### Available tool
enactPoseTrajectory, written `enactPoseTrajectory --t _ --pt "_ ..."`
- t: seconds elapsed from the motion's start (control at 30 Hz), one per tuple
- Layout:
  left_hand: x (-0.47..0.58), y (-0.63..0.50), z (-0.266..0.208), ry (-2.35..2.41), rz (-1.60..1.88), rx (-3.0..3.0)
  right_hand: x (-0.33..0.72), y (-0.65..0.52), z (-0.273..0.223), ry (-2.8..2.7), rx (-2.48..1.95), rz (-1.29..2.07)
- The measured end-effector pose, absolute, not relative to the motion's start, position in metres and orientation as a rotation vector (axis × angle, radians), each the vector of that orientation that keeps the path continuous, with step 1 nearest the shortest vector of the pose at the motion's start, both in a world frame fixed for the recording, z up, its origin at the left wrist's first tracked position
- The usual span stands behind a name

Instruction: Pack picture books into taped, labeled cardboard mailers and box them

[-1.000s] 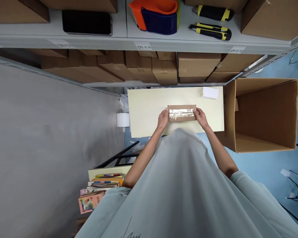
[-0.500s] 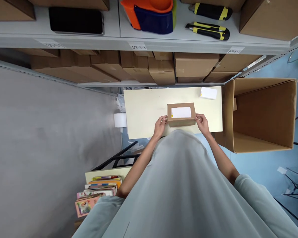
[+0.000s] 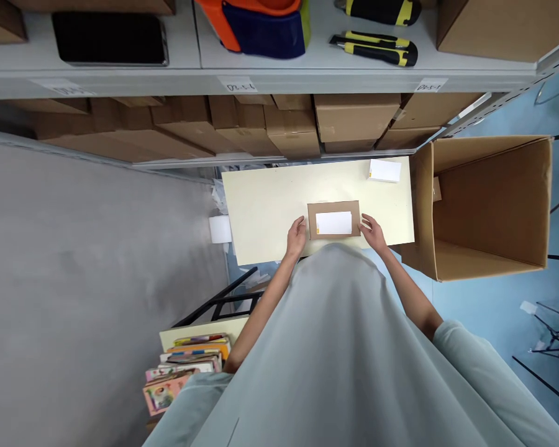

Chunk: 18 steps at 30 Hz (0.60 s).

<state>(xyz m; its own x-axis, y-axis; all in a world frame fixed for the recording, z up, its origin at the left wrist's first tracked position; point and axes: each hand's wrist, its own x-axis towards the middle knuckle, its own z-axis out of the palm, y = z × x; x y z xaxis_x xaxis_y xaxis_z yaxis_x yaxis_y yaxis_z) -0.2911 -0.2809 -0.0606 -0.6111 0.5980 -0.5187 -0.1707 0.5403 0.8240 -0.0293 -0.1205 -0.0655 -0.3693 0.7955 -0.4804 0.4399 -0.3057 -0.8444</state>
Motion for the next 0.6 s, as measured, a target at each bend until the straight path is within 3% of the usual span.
enactPoseTrajectory --t 0.3,0.6 --pt "-0.302 -0.256 -0.03 1.767 1.163 0.248 -0.043 -0.109 -0.051 -1.628 -1.387 1.805" --pt "-0.298 -0.229 -0.049 2.054 0.97 0.148 -0.039 -0.087 -0.06 -1.771 -1.39 1.815"
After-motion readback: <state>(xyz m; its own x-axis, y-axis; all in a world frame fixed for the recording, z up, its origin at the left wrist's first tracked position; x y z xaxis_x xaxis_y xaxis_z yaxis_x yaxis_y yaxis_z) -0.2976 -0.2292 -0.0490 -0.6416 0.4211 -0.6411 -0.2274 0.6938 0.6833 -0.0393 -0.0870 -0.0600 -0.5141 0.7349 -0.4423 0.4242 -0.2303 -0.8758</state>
